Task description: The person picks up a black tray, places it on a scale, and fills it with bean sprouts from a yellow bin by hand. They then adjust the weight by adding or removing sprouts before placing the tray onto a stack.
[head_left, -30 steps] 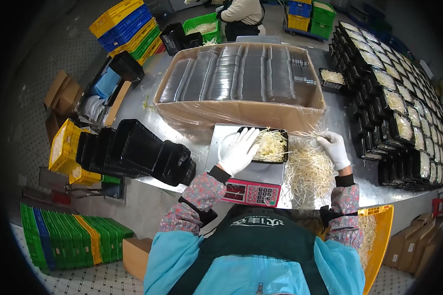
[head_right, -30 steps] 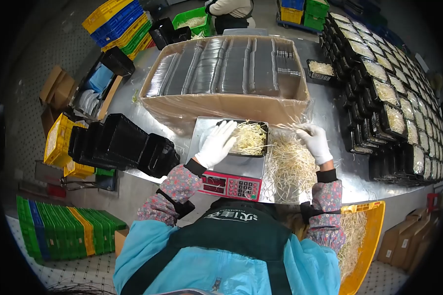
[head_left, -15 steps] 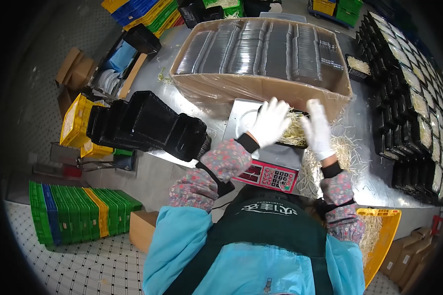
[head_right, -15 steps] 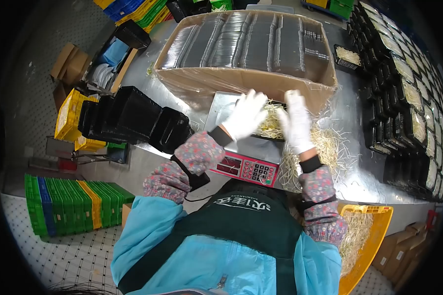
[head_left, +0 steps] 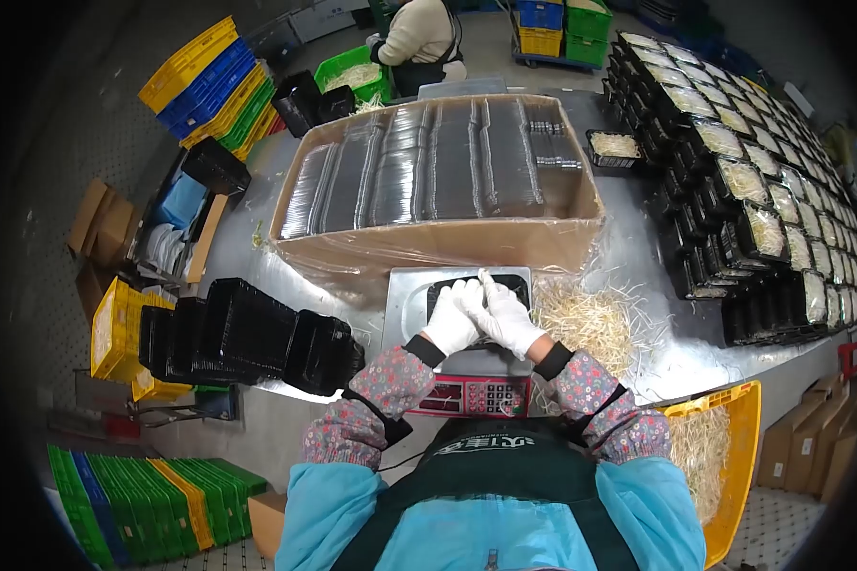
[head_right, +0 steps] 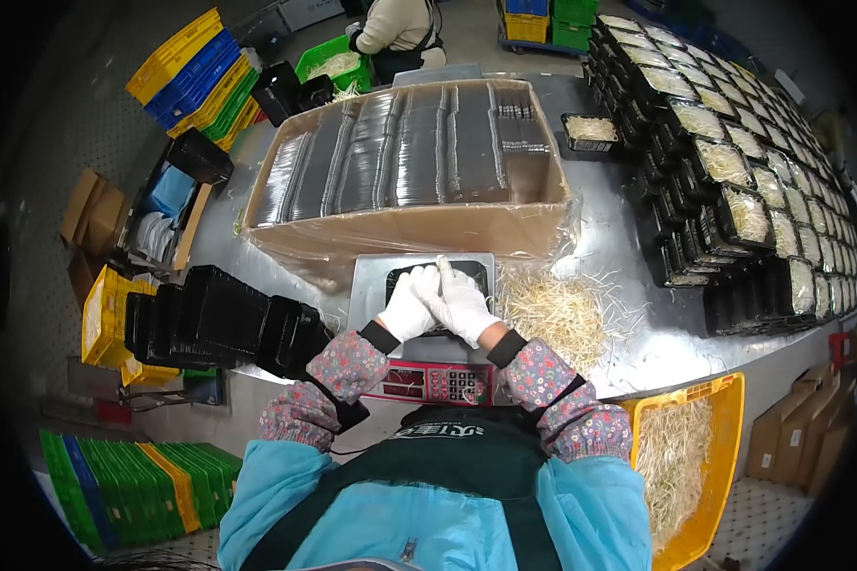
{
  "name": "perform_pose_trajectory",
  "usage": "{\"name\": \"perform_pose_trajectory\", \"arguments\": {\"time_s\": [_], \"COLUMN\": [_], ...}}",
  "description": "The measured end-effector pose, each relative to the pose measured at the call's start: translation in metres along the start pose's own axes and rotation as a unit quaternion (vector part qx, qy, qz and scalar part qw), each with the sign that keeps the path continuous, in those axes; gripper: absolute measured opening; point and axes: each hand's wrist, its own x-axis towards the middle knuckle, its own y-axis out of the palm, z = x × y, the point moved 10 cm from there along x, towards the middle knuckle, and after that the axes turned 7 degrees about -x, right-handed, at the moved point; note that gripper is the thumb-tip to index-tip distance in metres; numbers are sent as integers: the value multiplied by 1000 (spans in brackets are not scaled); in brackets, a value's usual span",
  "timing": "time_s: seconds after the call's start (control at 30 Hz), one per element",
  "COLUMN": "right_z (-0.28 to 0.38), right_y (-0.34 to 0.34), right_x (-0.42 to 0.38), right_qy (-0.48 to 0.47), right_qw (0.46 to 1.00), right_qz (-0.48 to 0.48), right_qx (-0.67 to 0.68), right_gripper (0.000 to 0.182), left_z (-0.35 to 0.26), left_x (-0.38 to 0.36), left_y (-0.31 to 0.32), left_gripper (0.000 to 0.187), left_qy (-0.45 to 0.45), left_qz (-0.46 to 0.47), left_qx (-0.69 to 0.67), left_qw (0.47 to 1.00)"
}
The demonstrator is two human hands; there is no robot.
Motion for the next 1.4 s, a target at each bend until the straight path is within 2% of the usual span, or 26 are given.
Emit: {"name": "perform_pose_trajectory", "arguments": {"time_s": [0.07,0.13,0.17,0.2,0.27,0.3,0.37,0.43,0.47,0.5,0.6,0.63,0.8,0.87,0.9,0.93,1.0,1.07,1.1,1.13,1.2,1.23,1.27,1.33,1.37,1.4], "right_z": [11,25,20,20,-6,-17,-37,-50,-58,-51,-58,-57,-31,-8,1,26,41,82,98,111,113,100,94,62,37,21], "right_y": [-15,-61,-84,-113,-149,-159,-163,-157,-150,-147,-147,-150,-204,-241,-256,-271,-272,-259,-239,-217,-172,-155,-148,-130,-109,-100], "right_x": [-3,2,10,26,62,81,109,126,133,132,131,126,86,56,41,16,-9,-41,-51,-62,-70,-65,-67,-63,-61,-59], "right_qy": [-97,-140,-146,-171,-136,-145,-40,-47,-53,-109,-131,-132,-138,-172,-205,-252,-243,-363,-404,-444,-472,-430,-430,-323,-179,-180], "right_qw": [994,990,987,977,966,950,952,959,965,955,960,960,955,950,938,925,919,902,897,888,879,891,899,933,944,959], "right_qz": [20,0,-69,-124,-213,-257,-206,-175,-143,-141,-113,-114,-194,-240,-272,-284,-239,-202,-142,-82,-8,51,44,64,116,32], "right_qx": [-50,-34,1,-22,-46,-108,-222,-218,-215,-237,-219,-220,-176,-100,-59,-23,198,121,108,93,68,133,76,145,251,215], "right_gripper": [87,65,38,31,24,27,36,35,34,26,17,17,13,13,15,16,16,14,16,18,23,27,40,56,62,57], "left_z": [0,1,1,-1,-4,-2,-3,-6,-7,-8,-7,-7,-9,0,13,28,57,79,78,84,71,74,68,64,54,43], "left_x": [-4,-9,-14,-19,-26,-27,-24,-17,-11,-7,-1,-1,-11,-19,-26,-34,-54,-64,-67,-73,-76,-85,-89,-109,-117,-120], "left_y": [-12,-16,-31,-37,-64,-58,-52,-52,-45,-37,-31,-28,-48,-83,-92,-100,-114,-103,-106,-106,-91,-94,-88,-95,-90,-85], "left_gripper": [50,50,62,62,75,83,82,82,80,78,74,78,87,90,91,80,64,62,72,72,67,56,56,61,64,60], "left_qy": [-6,12,-40,-44,-16,-38,-23,-6,-6,-6,26,27,21,1,-36,-53,-128,-163,-202,-201,-157,-253,-252,-215,-233,-220], "left_qz": [30,32,32,35,-55,-17,-25,-34,3,39,8,18,21,-46,-59,-100,-222,-196,-219,-221,-71,-103,-103,-219,-221,-232], "left_qx": [-16,-232,-189,-189,-245,-253,-238,-221,-191,-163,-127,-122,-162,-258,-314,-396,-560,-817,-796,-795,-876,-806,-806,-751,-740,-725], "left_qw": [999,972,981,980,968,967,971,975,981,986,992,992,986,965,947,911,788,517,527,527,450,525,525,585,590,609]}}
